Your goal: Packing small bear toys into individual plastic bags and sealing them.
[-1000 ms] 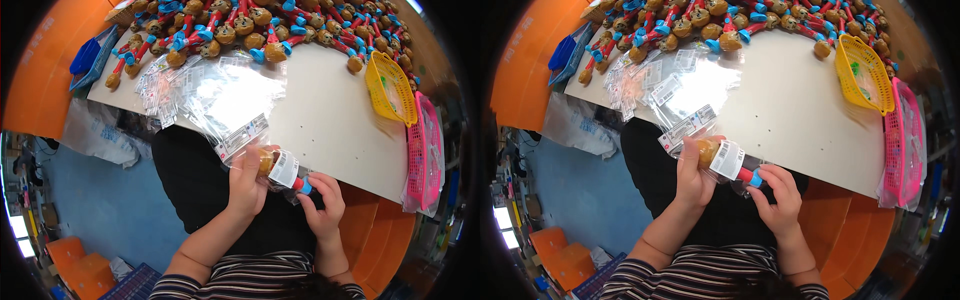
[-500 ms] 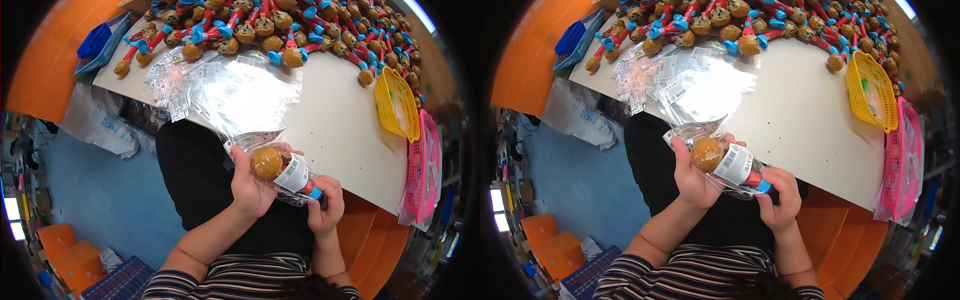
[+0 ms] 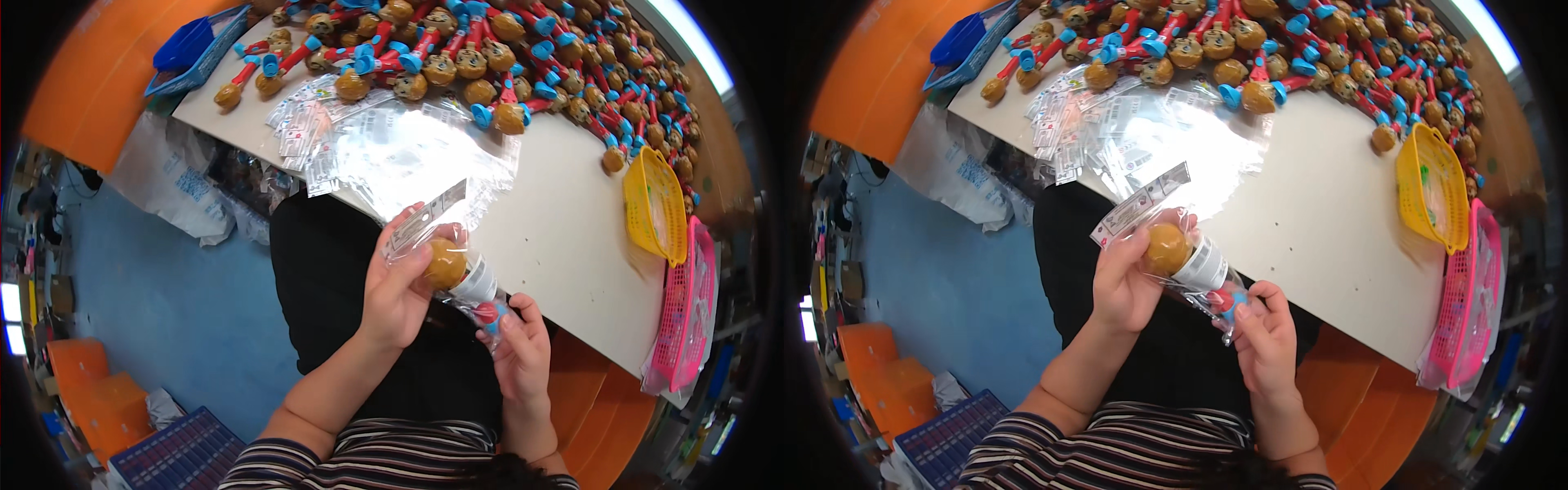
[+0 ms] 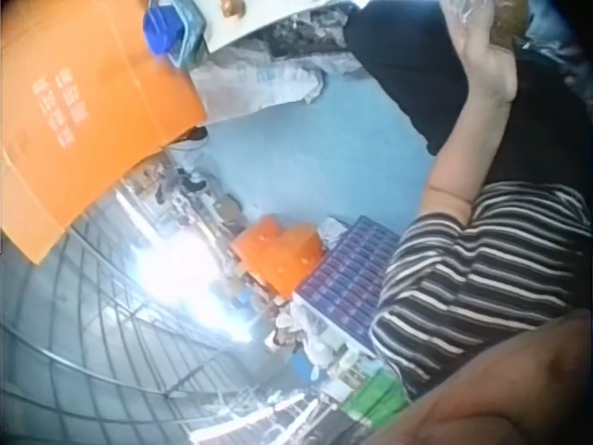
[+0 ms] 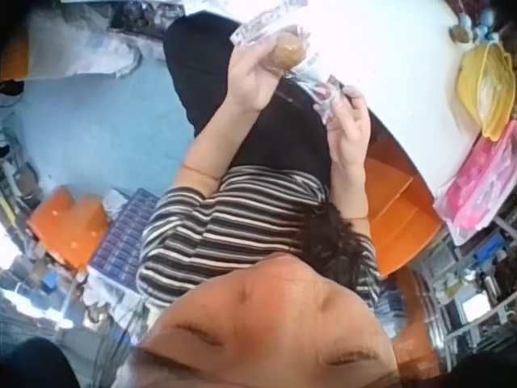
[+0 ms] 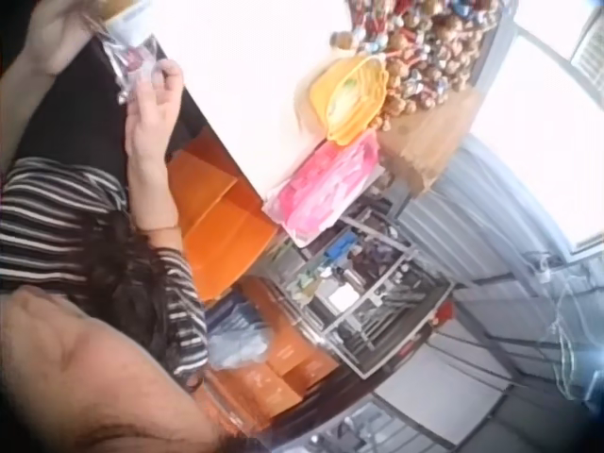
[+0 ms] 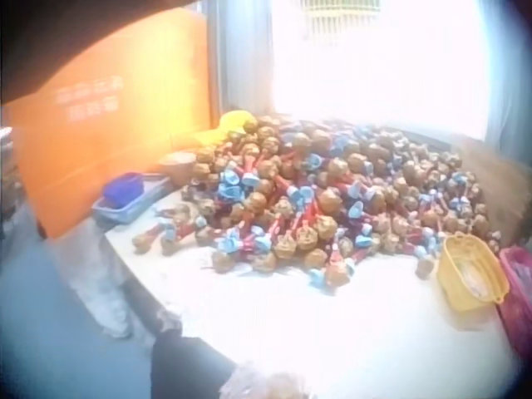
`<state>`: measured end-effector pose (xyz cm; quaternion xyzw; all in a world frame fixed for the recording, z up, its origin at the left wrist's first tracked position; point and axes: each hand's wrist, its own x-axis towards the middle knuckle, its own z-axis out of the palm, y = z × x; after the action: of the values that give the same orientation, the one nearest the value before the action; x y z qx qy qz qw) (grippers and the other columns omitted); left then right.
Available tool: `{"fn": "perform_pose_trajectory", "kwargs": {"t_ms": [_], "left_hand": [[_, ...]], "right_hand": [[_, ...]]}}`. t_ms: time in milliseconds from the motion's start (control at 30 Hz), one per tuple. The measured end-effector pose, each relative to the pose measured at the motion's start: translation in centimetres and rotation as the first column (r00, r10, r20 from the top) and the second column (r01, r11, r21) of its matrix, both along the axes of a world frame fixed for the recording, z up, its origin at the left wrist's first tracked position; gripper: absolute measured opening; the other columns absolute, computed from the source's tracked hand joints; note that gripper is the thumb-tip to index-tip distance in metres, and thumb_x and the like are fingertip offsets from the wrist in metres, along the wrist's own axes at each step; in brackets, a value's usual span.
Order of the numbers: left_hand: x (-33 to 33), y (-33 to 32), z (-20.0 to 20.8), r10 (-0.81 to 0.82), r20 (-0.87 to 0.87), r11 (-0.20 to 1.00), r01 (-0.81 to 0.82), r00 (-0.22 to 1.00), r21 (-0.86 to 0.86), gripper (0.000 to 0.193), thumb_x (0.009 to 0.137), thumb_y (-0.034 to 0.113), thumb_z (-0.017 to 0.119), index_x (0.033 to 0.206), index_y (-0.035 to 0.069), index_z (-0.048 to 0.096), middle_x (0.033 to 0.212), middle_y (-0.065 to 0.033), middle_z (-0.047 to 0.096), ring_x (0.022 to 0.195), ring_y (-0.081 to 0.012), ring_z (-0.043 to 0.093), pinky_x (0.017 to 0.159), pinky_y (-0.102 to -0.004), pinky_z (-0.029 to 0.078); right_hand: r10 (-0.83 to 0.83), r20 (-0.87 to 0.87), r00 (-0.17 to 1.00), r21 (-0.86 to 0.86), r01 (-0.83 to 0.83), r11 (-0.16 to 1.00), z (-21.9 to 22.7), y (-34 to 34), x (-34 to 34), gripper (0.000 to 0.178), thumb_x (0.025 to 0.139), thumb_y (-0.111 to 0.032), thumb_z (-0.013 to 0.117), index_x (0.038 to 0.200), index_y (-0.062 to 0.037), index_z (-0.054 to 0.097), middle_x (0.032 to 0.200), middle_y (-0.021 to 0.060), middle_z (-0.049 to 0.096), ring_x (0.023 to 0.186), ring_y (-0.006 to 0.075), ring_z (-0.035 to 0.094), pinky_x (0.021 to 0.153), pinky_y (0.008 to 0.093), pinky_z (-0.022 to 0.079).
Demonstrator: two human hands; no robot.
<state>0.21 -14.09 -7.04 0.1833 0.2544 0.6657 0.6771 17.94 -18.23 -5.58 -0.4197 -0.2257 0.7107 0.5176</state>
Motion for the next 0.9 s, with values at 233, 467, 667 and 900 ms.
{"fn": "perform_pose_trajectory", "kwargs": {"t_ms": [233, 467, 667, 900], "left_hand": [[-1.2, 0.8, -1.7, -0.304, 0.631, 0.953, 0.213, 0.714, 0.217, 0.057, 0.09, 0.032, 0.035, 0.13, -0.006, 0.048, 0.121, -0.0227, 0.058, 0.12, -0.0386, 0.053, 0.107, -0.0471, 0.038], [-1.9, -0.7, 0.3, -0.021, 0.109, 0.989, 0.005, 0.994, 0.146, 0.076, 0.096, 0.056, 0.04, 0.145, -0.001, 0.026, 0.139, -0.0216, 0.045, 0.13, -0.0326, 0.046, 0.106, -0.0454, 0.039], [-2.5, -1.3, -0.8, 0.117, -0.003, 0.964, -0.113, 0.993, 0.242, 0.05, 0.097, 0.029, 0.056, 0.132, -0.004, 0.043, 0.126, -0.0188, 0.056, 0.118, -0.0269, 0.057, 0.101, -0.0414, 0.045], [-3.3, -1.3, 0.0, 0.087, 0.157, 0.996, -0.088, 0.984, -0.005, 0.038, 0.091, 0.028, 0.067, 0.112, -0.001, 0.056, 0.104, -0.0127, 0.065, 0.094, -0.0196, 0.066, 0.086, -0.0322, 0.053]], "right_hand": [[0.016, -0.444, 0.896, -0.094, -0.065, 0.993, -1.6, -0.4, -1.3, 0.03, 0.094, -0.007, 0.056, 0.12, -0.0059, 0.041, 0.112, 0.0172, 0.06, 0.094, 0.0245, 0.065, 0.079, 0.0345, 0.057], [0.043, -0.148, 0.988, -0.035, -0.049, 0.998, -1.2, 0.2, -2.2, 0.038, 0.098, -0.017, 0.05, 0.13, 0.0005, 0.039, 0.109, 0.0151, 0.059, 0.083, 0.0197, 0.064, 0.07, 0.0267, 0.059], [0.076, 0.137, 0.988, 0.039, -0.082, 0.996, -1.6, 0.0, -3.4, 0.03, 0.098, -0.014, 0.053, 0.122, -0.0039, 0.039, 0.095, 0.0172, 0.063, 0.07, 0.0235, 0.064, 0.061, 0.0294, 0.057], [0.232, 0.031, 0.972, -0.028, -0.231, 0.973, -1.1, 0.5, -3.8, 0.038, 0.093, -0.007, 0.055, 0.125, -0.0046, 0.035, 0.086, 0.0161, 0.062, 0.062, 0.0221, 0.062, 0.055, 0.031, 0.055]]}}
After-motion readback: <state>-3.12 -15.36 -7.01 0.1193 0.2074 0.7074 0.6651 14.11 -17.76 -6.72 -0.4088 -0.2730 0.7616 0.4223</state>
